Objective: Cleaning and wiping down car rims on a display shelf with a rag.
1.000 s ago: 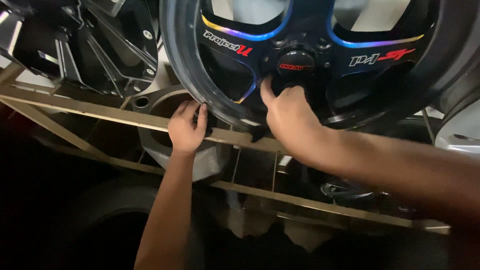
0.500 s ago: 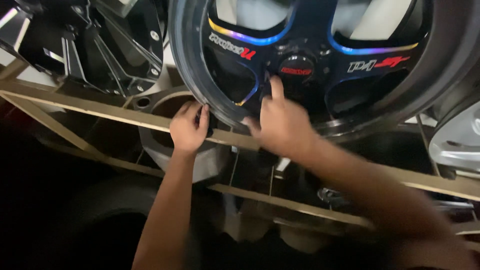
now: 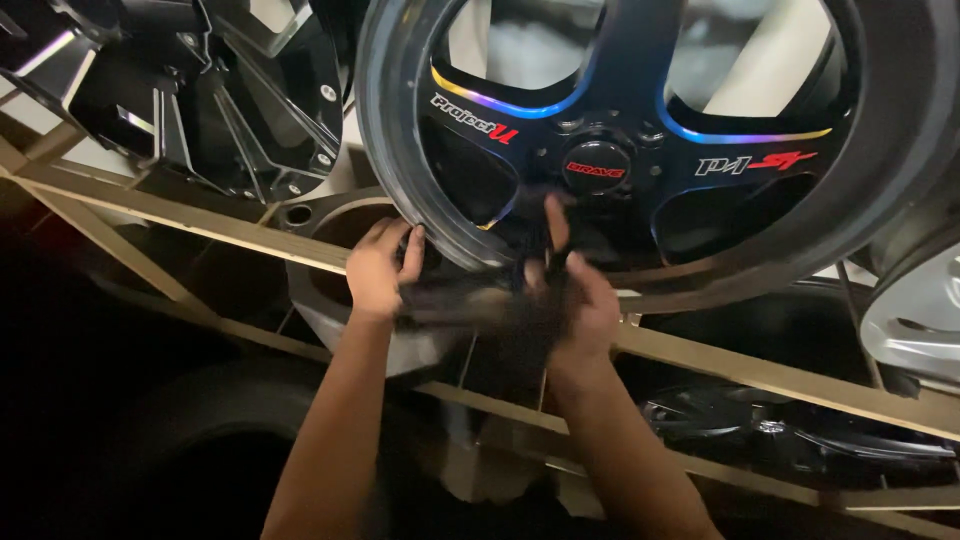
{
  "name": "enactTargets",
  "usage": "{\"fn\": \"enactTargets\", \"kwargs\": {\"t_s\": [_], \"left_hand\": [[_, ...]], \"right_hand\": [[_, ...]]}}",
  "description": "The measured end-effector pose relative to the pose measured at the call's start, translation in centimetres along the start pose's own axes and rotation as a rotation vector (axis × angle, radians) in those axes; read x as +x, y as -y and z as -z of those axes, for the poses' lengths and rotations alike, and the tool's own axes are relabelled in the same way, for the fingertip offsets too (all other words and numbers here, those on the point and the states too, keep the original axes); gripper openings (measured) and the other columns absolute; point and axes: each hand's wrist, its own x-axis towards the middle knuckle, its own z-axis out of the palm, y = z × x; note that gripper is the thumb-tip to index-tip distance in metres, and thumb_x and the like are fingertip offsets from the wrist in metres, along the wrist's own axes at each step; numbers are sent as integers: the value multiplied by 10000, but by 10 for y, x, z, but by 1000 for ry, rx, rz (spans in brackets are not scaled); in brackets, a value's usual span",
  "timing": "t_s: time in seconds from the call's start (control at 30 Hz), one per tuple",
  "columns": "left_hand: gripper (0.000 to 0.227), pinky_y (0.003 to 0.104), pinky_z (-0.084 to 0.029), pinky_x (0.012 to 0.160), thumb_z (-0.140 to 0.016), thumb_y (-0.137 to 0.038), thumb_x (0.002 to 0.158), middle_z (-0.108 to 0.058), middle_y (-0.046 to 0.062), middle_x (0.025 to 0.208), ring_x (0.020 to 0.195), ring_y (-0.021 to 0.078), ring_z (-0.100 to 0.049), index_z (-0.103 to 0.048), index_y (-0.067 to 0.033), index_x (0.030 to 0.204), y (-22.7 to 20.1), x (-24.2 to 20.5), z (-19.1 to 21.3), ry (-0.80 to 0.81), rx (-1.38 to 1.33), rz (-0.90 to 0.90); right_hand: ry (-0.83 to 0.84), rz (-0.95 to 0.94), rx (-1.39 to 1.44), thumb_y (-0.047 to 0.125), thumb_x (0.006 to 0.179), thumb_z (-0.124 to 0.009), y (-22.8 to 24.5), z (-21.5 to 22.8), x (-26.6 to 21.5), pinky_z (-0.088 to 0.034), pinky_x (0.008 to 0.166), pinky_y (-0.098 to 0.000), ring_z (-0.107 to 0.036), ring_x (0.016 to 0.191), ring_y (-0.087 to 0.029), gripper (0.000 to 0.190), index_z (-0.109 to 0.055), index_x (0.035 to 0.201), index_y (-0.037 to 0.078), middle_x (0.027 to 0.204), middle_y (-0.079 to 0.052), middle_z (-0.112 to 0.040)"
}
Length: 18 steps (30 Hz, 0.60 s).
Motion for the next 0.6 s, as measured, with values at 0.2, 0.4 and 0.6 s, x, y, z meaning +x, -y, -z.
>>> {"fn": "enactTargets", "kwargs": {"t_s": [0.2, 0.4, 0.6], "left_hand": [[181, 420, -545, 722, -700, -237, 994, -724, 141, 995, 848, 363, -690, -747, -74, 1059, 5, -3, -4, 9, 49, 4], [180, 420, -529, 674, -702, -221, 998, -710, 144, 958, 789, 358, -673, -743, -50, 1037, 0, -2, 0, 42, 18, 18], [168, 417, -535, 700, -689, -210, 1024, -708, 139, 981, 822, 360, -675, -731, -51, 1054, 4, -3, -4, 21, 27, -60]], "right_hand": [[-627, -222, -362, 147, 937, -588, 7, 54, -85, -489, 743, -334, -598, 840, -205, 323, -632, 1244, 57, 967, -52, -656], [-876, -343, -926, 21, 817, -688, 29, 14, -109, -555, 729, -334, -688, 835, -205, 395, -701, 1212, 19, 1005, -81, -747], [-472, 99, -1866, -7, 835, -696, 41, 3, -105, -557, 825, -351, -733, 1023, -225, 354, -754, 1182, 31, 1136, -138, -746]]}}
